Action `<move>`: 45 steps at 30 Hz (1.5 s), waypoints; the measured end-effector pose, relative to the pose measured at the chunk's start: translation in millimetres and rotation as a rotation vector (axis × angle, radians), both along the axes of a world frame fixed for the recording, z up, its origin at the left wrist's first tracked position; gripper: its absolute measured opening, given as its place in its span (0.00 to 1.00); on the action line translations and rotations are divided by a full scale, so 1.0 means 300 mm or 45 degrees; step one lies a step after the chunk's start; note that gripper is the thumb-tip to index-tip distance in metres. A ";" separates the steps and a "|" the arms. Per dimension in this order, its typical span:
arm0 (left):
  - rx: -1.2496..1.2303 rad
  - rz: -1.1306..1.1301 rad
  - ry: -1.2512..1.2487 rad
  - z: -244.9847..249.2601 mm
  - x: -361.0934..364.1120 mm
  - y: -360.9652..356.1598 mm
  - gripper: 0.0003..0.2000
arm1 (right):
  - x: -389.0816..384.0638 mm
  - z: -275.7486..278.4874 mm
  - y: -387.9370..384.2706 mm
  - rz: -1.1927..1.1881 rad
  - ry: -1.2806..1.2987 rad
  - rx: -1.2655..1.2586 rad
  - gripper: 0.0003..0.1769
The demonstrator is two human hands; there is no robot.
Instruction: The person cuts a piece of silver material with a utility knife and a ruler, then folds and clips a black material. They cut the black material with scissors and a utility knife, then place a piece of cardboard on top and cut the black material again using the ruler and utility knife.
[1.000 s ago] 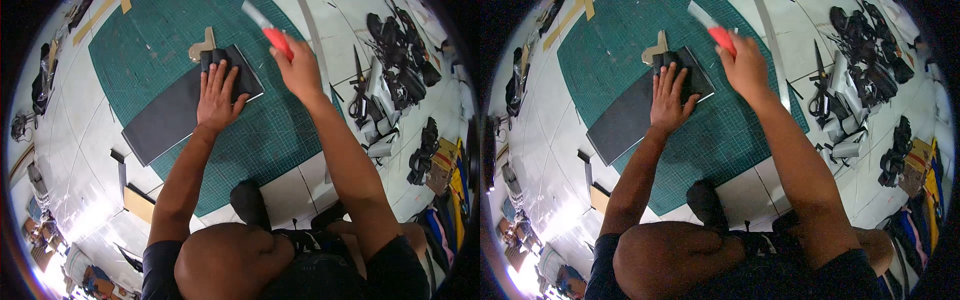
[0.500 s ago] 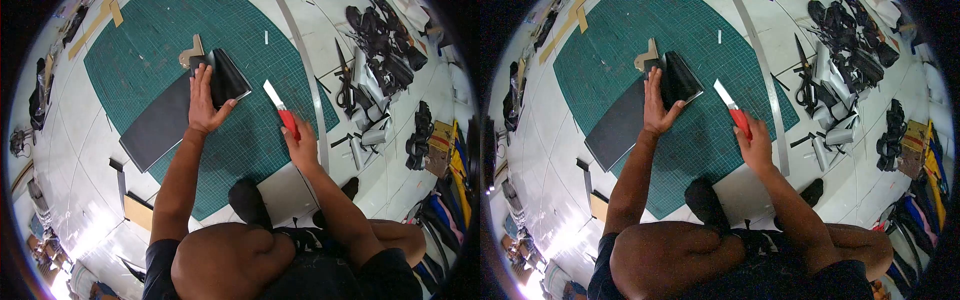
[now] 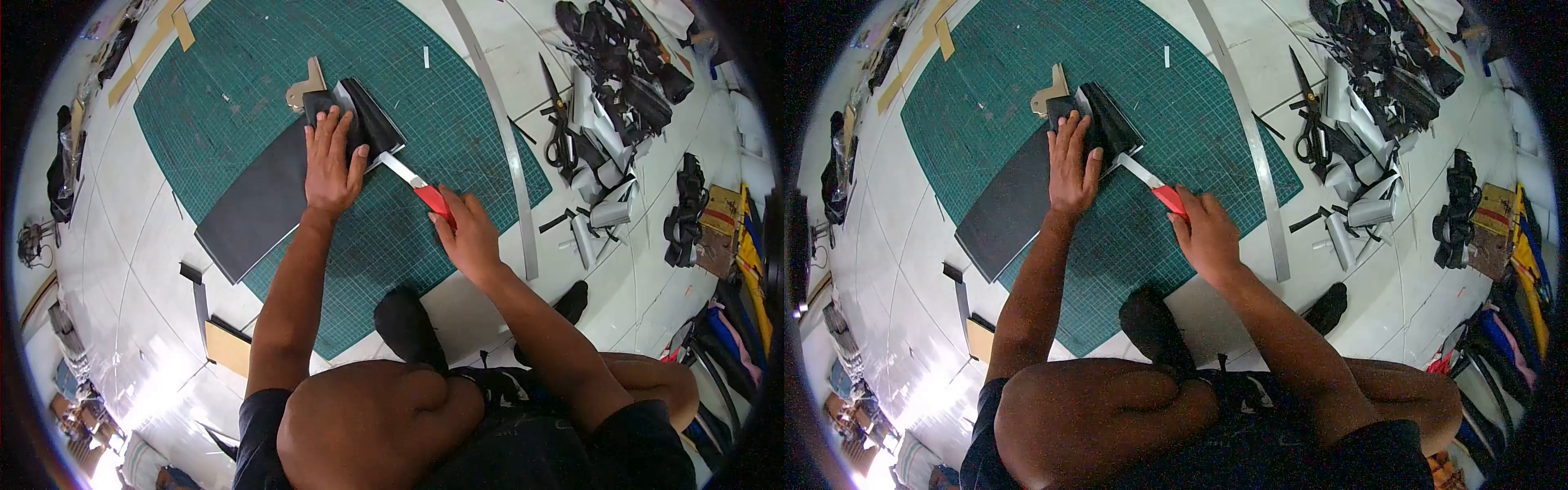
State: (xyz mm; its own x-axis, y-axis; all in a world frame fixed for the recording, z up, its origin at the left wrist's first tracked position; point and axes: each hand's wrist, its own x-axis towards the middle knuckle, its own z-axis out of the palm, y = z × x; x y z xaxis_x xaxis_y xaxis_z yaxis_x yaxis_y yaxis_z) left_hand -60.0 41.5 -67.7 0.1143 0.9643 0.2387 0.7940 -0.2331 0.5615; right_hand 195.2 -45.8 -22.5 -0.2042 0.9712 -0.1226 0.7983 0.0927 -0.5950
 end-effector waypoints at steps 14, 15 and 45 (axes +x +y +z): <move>-0.006 0.019 0.150 -0.021 0.013 0.010 0.26 | -0.071 0.029 0.089 0.001 -0.079 0.090 0.26; 0.000 0.017 0.154 -0.023 0.016 0.015 0.26 | -0.074 0.028 0.093 -0.003 -0.086 0.104 0.26; -0.055 -0.002 0.276 -0.006 0.026 0.011 0.26 | -0.003 -0.004 0.216 0.069 -0.023 0.066 0.25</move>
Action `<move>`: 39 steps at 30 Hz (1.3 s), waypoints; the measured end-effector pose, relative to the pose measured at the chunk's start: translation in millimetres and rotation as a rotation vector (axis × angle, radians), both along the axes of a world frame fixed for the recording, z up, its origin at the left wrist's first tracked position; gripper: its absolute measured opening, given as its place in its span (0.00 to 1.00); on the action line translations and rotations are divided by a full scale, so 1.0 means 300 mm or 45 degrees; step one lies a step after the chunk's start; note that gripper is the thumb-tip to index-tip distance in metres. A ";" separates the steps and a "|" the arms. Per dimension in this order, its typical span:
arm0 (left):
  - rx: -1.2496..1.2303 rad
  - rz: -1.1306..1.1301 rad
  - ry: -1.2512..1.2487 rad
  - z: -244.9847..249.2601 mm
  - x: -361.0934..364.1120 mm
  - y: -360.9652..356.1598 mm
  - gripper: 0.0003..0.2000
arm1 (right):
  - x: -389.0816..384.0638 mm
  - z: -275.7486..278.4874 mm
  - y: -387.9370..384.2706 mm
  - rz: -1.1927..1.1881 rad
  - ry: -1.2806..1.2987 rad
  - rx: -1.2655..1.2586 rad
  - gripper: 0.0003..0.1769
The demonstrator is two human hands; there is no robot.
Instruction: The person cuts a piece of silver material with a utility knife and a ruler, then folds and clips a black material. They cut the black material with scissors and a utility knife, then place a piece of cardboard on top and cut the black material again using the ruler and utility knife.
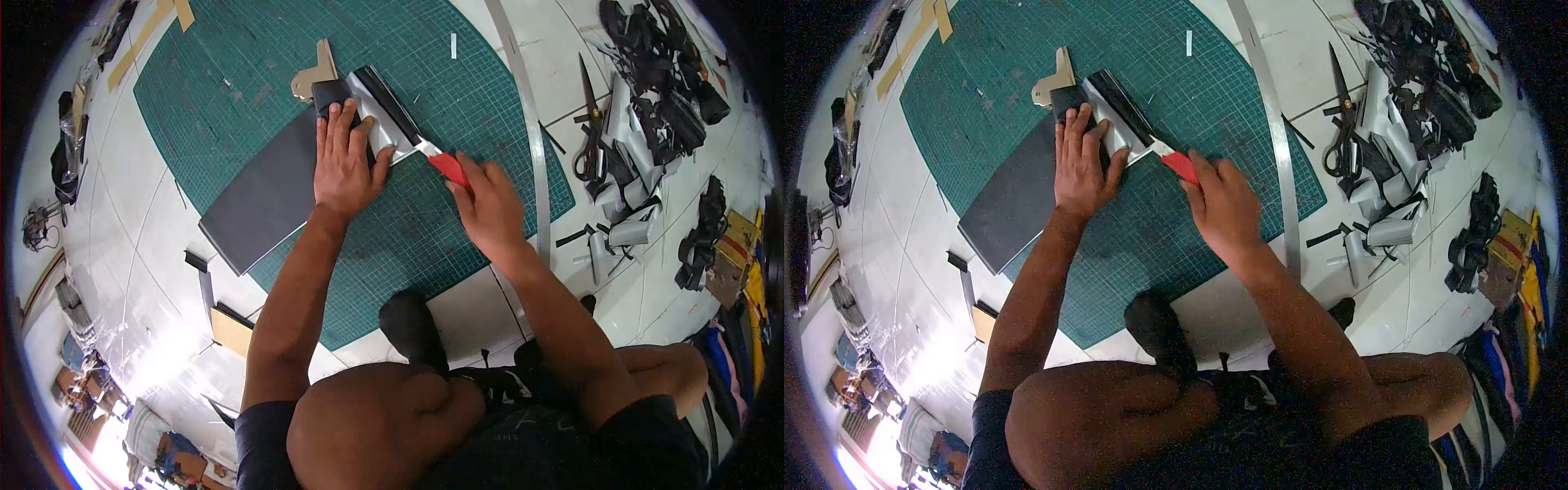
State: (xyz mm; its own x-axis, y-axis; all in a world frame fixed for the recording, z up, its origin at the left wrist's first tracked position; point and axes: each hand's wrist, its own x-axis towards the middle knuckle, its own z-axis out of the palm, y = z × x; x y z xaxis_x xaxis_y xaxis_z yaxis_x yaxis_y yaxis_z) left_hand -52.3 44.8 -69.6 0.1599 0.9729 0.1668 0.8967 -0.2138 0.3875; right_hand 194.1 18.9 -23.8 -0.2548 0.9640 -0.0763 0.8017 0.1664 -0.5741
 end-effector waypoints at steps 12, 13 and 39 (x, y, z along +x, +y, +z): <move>-0.014 -0.005 0.026 -0.005 0.002 -0.005 0.27 | -0.010 0.005 0.044 0.052 -0.023 0.057 0.25; -0.012 -0.005 0.022 -0.008 0.001 -0.004 0.27 | -0.029 -0.004 0.049 0.038 -0.011 0.075 0.25; 0.296 0.281 -0.640 0.020 -0.041 -0.009 0.36 | 0.107 -0.020 -0.080 -0.387 0.317 -0.160 0.30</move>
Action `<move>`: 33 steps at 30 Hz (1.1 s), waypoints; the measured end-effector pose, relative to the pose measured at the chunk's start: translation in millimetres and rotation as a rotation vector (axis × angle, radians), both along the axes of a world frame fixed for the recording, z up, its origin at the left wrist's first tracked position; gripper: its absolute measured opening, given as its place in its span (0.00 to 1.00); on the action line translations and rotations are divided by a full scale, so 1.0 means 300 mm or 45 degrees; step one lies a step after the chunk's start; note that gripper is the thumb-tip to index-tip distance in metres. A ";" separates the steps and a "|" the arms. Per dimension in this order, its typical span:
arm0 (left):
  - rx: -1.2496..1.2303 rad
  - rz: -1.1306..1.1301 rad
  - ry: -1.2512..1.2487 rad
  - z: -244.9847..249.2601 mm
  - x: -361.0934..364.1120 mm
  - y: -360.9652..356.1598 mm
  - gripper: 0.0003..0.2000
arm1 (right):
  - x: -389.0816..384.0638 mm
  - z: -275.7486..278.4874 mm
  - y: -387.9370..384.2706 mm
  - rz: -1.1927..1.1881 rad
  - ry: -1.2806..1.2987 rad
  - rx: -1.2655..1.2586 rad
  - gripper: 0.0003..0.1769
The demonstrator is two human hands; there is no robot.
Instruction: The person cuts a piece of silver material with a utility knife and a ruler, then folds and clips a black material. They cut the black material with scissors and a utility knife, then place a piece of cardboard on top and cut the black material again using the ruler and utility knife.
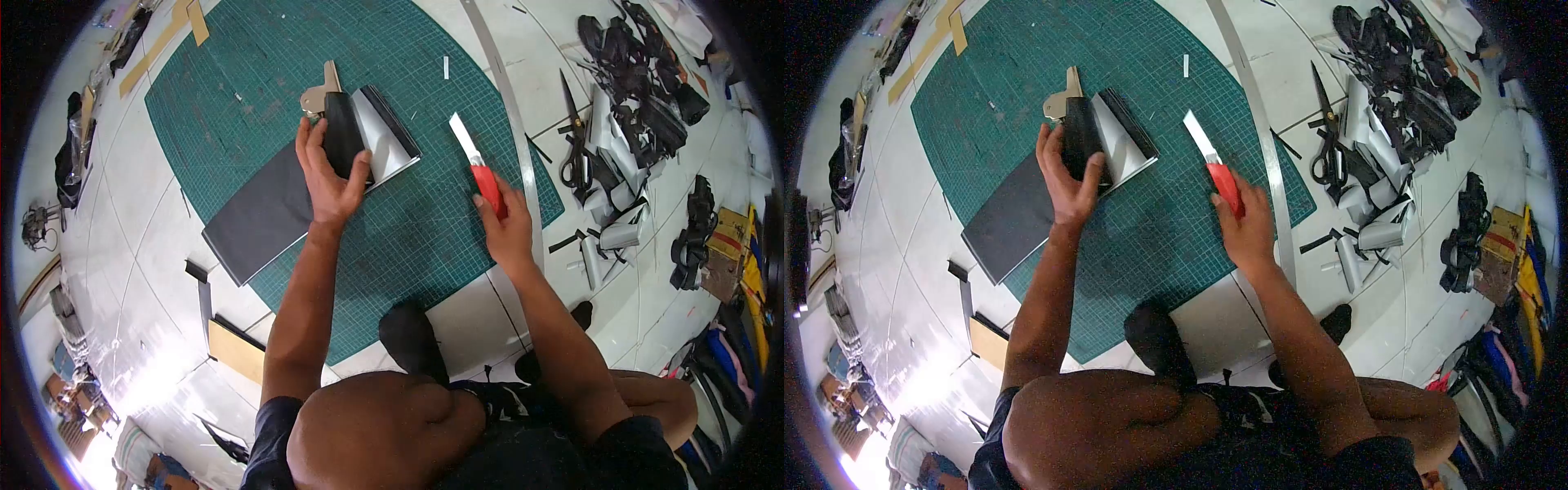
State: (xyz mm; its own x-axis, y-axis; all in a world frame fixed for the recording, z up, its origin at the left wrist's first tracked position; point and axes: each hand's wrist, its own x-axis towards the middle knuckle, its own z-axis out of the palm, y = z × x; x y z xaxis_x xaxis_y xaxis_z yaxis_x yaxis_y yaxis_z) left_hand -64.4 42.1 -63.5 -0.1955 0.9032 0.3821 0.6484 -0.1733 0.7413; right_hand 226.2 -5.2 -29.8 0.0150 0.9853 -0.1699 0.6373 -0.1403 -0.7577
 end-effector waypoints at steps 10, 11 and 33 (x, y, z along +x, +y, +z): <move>-0.139 -0.085 -0.147 0.020 -0.034 0.016 0.22 | 0.031 0.057 -0.109 0.070 -0.071 0.018 0.28; -0.149 -0.082 0.041 0.016 -0.029 0.025 0.21 | 0.031 0.060 -0.116 0.122 -0.122 0.035 0.28; -0.259 -0.107 0.667 -0.014 0.026 0.011 0.41 | -0.148 0.061 -0.020 0.347 -0.487 0.296 0.27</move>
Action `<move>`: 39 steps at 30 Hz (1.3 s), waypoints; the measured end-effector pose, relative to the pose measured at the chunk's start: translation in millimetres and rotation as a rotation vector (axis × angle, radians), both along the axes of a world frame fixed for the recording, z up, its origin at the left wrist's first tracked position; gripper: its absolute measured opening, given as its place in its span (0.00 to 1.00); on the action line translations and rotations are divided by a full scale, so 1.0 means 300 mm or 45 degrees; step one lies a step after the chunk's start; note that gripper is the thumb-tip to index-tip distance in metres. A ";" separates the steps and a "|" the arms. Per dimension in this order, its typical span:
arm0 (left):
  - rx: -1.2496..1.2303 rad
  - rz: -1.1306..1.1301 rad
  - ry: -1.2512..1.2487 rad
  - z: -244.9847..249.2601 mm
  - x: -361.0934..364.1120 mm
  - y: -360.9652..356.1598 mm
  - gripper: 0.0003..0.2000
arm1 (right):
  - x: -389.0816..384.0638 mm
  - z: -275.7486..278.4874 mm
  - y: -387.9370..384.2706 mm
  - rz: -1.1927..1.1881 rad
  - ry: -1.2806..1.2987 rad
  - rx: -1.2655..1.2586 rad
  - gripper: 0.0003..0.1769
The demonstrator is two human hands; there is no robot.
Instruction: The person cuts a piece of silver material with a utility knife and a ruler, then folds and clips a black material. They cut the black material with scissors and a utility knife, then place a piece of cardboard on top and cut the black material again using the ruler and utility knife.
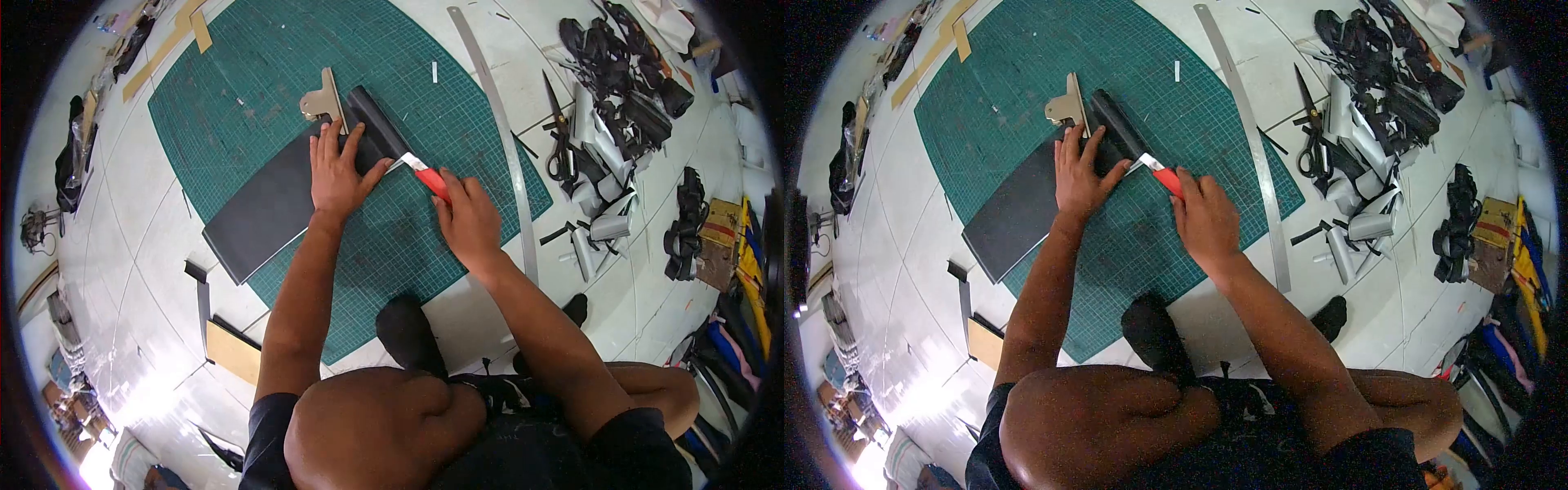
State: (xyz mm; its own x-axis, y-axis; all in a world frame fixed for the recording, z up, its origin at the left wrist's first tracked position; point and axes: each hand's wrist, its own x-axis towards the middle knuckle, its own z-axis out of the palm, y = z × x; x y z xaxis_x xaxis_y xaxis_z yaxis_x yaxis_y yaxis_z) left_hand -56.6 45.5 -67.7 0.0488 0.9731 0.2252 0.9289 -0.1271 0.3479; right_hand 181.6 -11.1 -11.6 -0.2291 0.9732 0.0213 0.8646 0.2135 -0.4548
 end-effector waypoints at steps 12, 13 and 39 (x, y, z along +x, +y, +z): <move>-0.076 -0.003 0.038 0.017 0.009 0.007 0.42 | 0.060 -0.024 0.074 0.044 0.033 -0.010 0.25; -0.074 -0.001 0.043 0.016 0.003 0.007 0.43 | 0.073 -0.020 0.082 0.047 0.041 -0.034 0.25; -0.121 0.002 0.056 0.020 0.002 0.005 0.42 | -0.072 -0.082 0.442 0.202 0.182 0.069 0.23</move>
